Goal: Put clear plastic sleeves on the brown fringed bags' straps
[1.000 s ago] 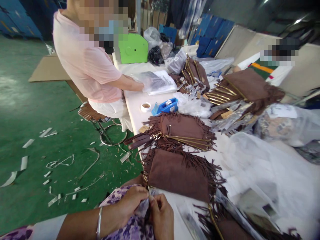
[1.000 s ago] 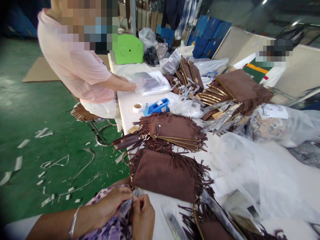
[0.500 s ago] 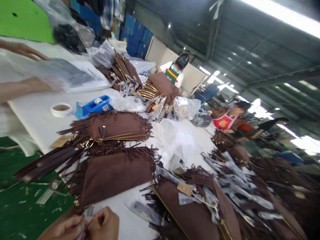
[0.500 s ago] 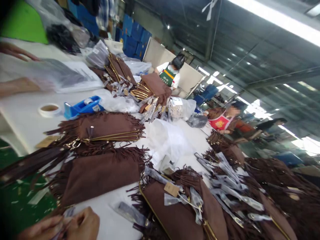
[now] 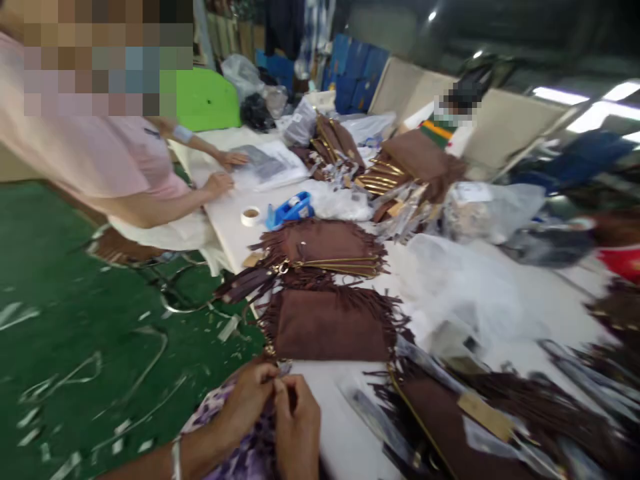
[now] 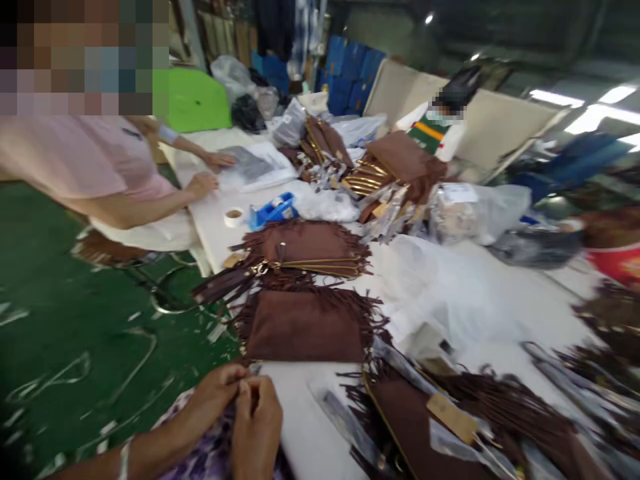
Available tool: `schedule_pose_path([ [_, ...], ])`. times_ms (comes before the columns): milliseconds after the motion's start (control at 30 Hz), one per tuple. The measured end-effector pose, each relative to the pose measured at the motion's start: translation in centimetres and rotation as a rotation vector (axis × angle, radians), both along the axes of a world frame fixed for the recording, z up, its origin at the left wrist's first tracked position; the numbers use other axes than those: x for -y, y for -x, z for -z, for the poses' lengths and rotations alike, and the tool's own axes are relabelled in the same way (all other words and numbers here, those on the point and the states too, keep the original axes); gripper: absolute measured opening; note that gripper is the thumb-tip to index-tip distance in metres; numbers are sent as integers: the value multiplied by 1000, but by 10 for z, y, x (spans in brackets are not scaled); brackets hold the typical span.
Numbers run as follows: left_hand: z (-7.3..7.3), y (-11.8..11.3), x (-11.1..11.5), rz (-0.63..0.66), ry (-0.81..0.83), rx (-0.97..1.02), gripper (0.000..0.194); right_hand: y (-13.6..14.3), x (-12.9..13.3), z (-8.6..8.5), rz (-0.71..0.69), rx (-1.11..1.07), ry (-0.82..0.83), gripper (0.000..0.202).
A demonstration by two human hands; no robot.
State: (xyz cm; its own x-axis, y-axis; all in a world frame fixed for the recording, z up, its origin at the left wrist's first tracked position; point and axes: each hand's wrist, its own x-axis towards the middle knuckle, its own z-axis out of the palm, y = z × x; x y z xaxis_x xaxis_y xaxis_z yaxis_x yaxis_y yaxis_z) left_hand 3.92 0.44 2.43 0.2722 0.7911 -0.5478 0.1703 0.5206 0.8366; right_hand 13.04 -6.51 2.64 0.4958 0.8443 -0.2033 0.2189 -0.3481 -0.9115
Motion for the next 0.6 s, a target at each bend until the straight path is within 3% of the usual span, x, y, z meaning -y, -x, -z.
schedule_pose_path([
  [167, -4, -2, 7, -90, 255, 121, 19, -20, 15, 19, 55, -309, 58, 41],
  [333, -10, 0, 2, -39, 397, 180, 16, -26, 9, 29, -48, -578, 47, 47],
  [433, -5, 1, -1, -9, 398, 181, 16, -24, 1, 25, -65, -589, 37, 45],
  [600, 4, 4, -2, 30, 252, 144, 15, -24, -8, 21, -49, -604, 15, 42],
])
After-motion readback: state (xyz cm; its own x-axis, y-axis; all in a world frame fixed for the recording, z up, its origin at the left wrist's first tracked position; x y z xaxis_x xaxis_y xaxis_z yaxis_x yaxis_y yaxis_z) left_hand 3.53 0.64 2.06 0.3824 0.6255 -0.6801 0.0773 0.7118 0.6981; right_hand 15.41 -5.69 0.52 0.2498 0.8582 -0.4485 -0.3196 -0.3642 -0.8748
